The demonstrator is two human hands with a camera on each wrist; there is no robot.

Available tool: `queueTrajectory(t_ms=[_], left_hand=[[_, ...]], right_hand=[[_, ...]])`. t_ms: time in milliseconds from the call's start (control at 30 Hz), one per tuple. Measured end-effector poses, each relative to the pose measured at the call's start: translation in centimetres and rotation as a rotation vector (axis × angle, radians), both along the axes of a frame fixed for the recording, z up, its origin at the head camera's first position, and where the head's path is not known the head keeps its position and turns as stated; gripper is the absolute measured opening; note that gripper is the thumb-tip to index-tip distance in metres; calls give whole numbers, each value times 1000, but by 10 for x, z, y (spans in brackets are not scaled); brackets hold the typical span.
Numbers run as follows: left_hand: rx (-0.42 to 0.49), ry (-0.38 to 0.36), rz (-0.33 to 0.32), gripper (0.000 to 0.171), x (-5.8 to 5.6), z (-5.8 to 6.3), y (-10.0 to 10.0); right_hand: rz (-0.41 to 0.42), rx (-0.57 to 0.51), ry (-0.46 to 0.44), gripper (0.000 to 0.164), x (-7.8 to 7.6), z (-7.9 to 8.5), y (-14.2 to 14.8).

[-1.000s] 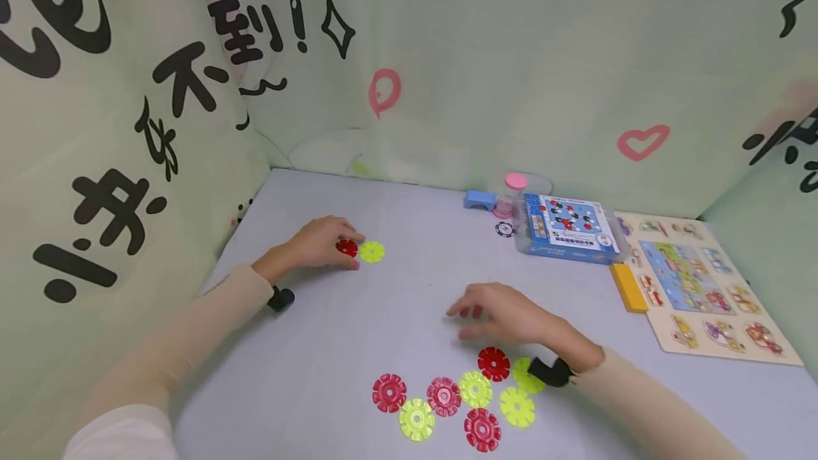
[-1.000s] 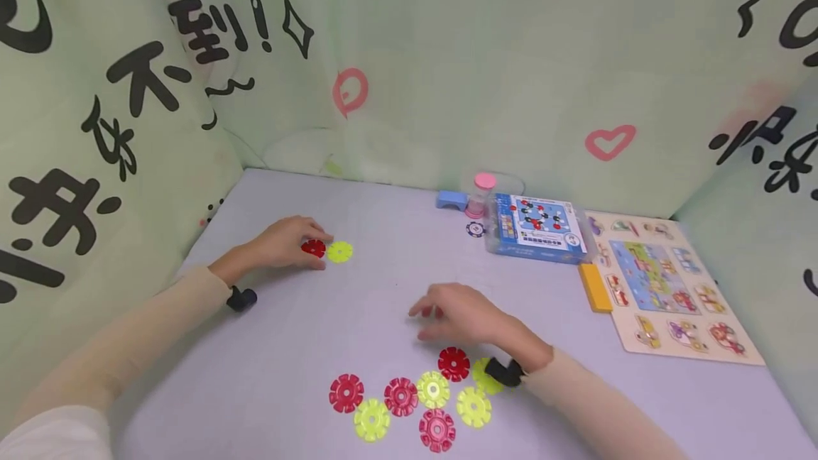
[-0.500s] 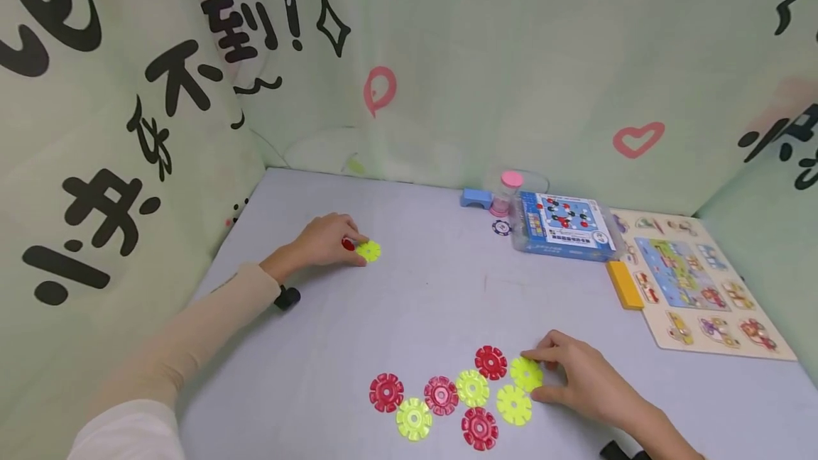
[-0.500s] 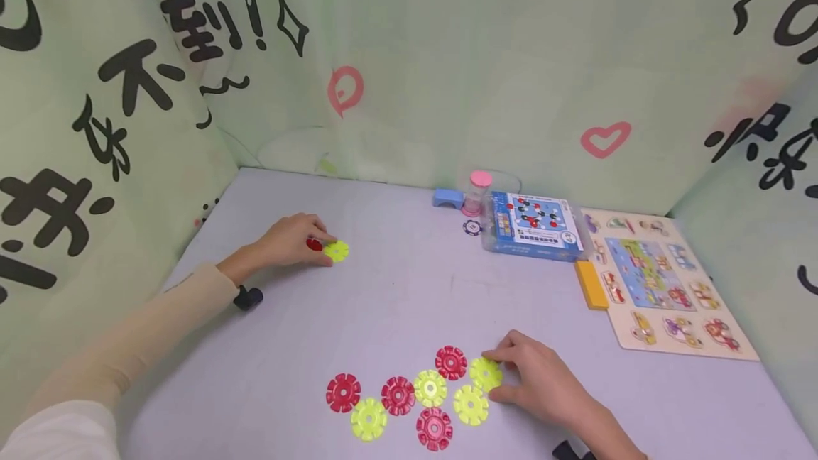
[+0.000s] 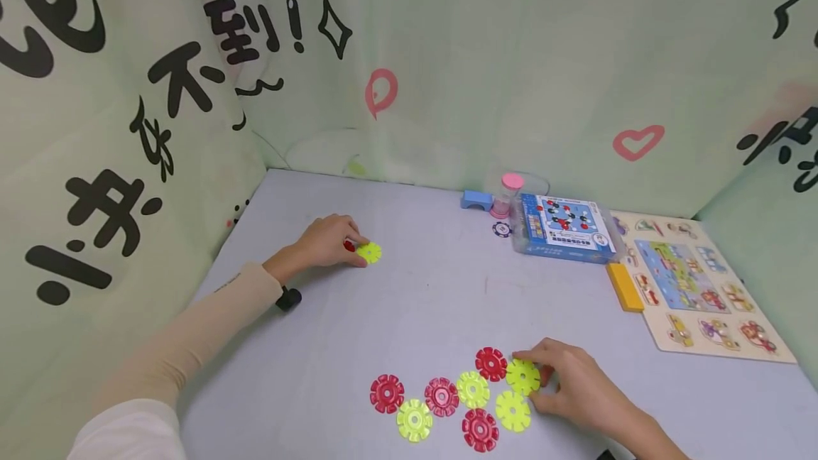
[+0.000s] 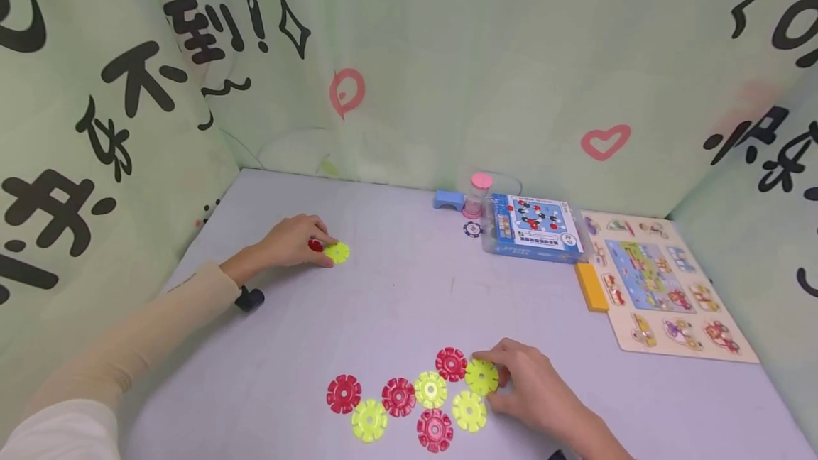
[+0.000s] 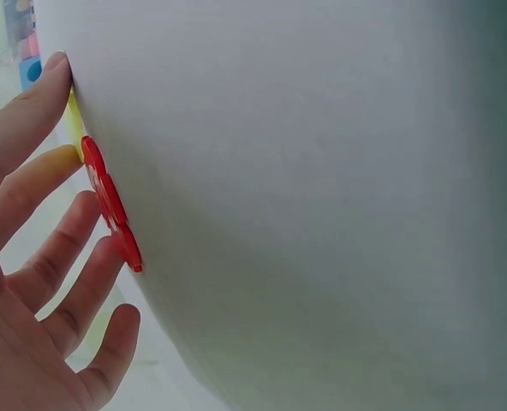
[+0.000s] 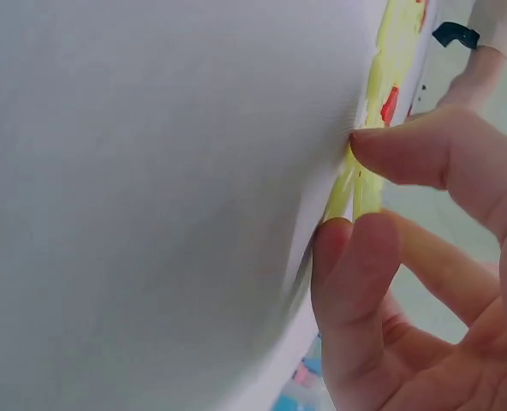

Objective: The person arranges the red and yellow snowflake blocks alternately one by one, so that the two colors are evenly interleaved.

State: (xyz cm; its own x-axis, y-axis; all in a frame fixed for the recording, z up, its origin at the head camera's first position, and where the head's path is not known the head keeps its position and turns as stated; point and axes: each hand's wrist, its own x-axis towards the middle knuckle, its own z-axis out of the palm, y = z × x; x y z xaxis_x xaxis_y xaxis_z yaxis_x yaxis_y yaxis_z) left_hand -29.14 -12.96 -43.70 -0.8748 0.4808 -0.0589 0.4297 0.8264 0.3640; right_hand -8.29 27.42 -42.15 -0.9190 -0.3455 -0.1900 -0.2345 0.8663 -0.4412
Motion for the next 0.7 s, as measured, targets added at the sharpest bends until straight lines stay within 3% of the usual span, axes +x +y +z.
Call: queueTrajectory(t_ms=[200, 700], left_hand=[[-1, -14, 18, 53, -1, 0, 1], [5, 13, -14, 53, -5, -6, -1]], right_hand=[[17, -53, -25, 50, -2, -4, 6], [21, 117, 100, 48, -13, 4, 7]])
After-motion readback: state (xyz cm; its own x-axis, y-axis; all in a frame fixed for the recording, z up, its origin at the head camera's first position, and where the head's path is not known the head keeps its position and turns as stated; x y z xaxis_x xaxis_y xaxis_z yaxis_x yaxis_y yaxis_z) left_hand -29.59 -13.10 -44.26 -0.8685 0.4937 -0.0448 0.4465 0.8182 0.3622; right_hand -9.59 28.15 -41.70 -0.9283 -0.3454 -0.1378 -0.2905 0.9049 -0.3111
